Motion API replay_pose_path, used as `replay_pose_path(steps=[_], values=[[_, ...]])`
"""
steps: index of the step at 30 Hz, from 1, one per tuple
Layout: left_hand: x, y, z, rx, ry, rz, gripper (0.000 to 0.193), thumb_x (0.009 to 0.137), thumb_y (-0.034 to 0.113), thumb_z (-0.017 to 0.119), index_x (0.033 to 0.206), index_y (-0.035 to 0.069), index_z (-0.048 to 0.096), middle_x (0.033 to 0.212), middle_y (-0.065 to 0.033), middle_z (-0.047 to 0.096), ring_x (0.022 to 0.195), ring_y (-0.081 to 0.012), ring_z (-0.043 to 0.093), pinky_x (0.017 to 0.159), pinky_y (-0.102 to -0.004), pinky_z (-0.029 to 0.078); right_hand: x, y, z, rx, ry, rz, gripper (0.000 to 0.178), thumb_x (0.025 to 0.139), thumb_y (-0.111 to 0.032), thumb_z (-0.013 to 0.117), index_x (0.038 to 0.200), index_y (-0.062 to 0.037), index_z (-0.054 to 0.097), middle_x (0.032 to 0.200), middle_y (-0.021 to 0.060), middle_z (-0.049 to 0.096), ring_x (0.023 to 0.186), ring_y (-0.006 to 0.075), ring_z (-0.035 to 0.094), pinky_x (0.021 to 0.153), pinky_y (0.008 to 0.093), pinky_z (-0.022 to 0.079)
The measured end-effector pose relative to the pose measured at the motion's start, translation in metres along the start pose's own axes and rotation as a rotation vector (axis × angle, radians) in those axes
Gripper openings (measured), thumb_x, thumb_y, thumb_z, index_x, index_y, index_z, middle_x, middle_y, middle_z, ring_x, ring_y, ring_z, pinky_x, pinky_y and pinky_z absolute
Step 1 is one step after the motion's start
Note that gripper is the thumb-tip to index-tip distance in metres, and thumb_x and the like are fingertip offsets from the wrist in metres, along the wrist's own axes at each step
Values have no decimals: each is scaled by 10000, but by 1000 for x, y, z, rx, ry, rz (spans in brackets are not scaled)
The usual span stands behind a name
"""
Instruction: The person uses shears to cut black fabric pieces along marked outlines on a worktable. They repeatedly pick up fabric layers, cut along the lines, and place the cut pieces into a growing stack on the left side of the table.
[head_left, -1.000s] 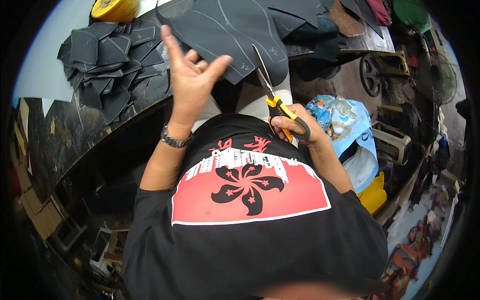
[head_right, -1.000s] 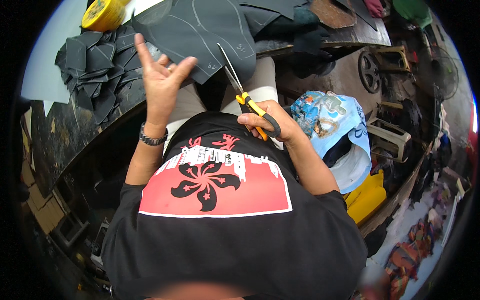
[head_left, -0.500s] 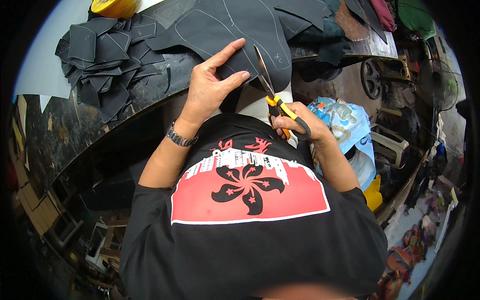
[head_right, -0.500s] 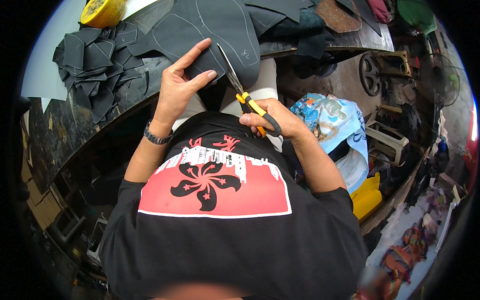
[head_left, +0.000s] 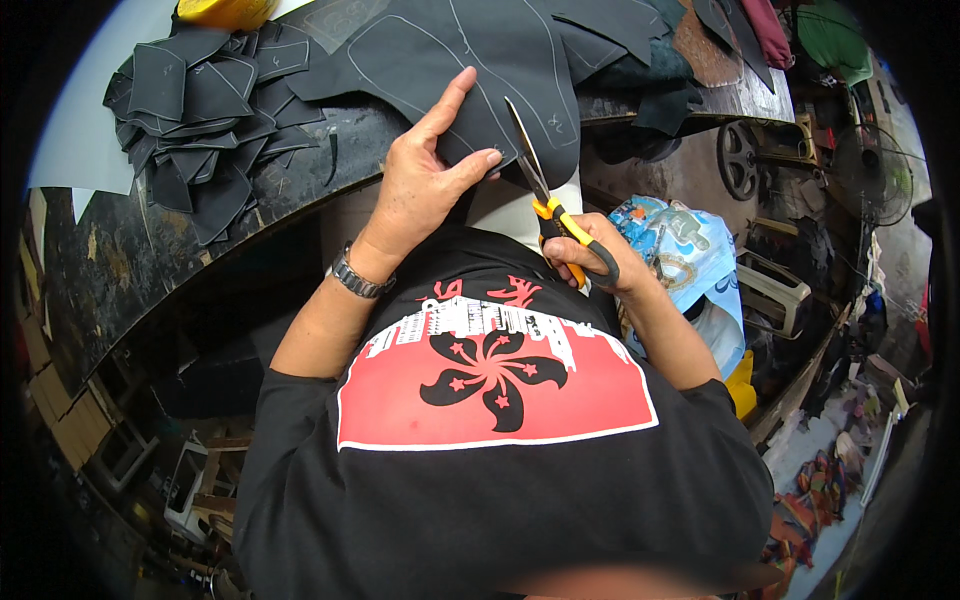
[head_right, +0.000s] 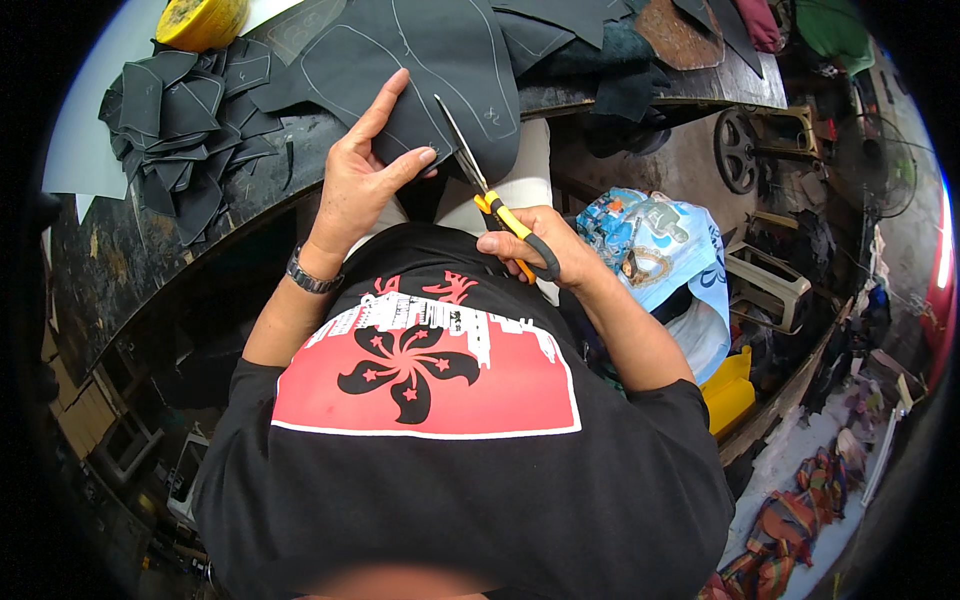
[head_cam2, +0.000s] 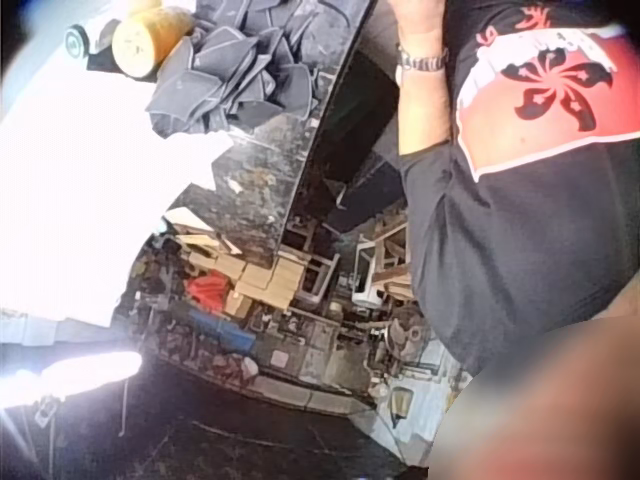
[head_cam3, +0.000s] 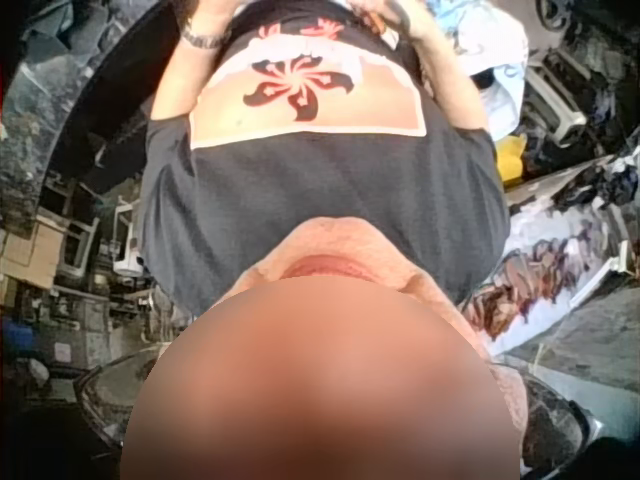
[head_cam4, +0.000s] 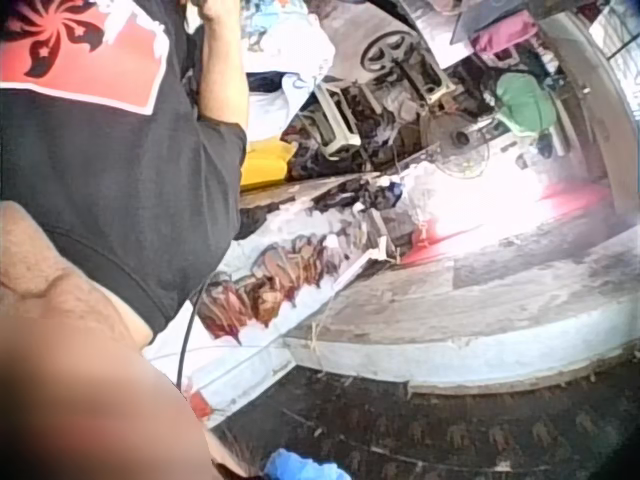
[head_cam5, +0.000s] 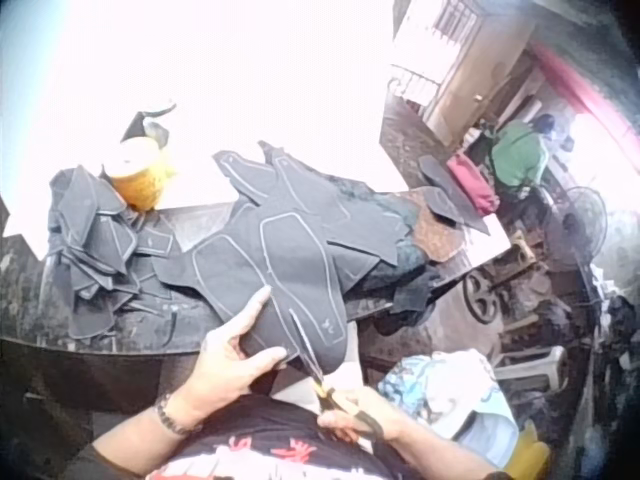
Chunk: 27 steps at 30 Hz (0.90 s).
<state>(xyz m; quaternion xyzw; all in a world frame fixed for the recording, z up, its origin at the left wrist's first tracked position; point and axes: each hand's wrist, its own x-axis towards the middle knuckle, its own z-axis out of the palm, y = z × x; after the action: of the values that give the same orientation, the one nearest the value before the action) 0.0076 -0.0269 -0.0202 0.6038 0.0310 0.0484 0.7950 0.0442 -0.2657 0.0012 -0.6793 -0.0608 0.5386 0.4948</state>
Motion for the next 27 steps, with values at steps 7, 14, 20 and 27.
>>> replay_pose_path(steps=[7, 14, 20, 27], values=[[0, -5, 0, 61, 1, 41, 771, 824, -85, 654, 1477, -6, 252, 1492, -142, 327, 1130, -156, 547, 836, -274, 572, -6, -1, 6, -79, 126, 57, 414, 775, -423, 776, 717, -39, 632, 555, -6, 540, 477, 60, 510, 446, 205, 376], [-2, -6, 1, 194, 15, 84, 813, 823, -91, 647, 1495, 10, 200, 1515, -143, 284, 1140, -162, 541, 833, -279, 574, -14, -6, 8, -88, 152, 113, 390, 794, -386, 774, 681, -45, 623, 539, -15, 530, 463, 54, 502, 428, 209, 354], [-4, -4, 7, 189, -53, 175, 815, 824, -77, 653, 1492, -6, 192, 1519, -151, 277, 1153, -172, 539, 820, -286, 581, -4, -15, 1, -21, 45, 39, 411, 825, -404, 732, 687, -37, 609, 548, 7, 534, 465, 84, 523, 437, 219, 390], [-11, -3, 11, 34, -41, 32, 828, 810, -68, 676, 1491, -9, 209, 1513, -158, 290, 1220, -181, 494, 994, -286, 467, -2, -11, 9, 17, 58, -1, 380, 848, -371, 696, 714, -29, 597, 591, 13, 541, 491, 80, 523, 458, 208, 395]])
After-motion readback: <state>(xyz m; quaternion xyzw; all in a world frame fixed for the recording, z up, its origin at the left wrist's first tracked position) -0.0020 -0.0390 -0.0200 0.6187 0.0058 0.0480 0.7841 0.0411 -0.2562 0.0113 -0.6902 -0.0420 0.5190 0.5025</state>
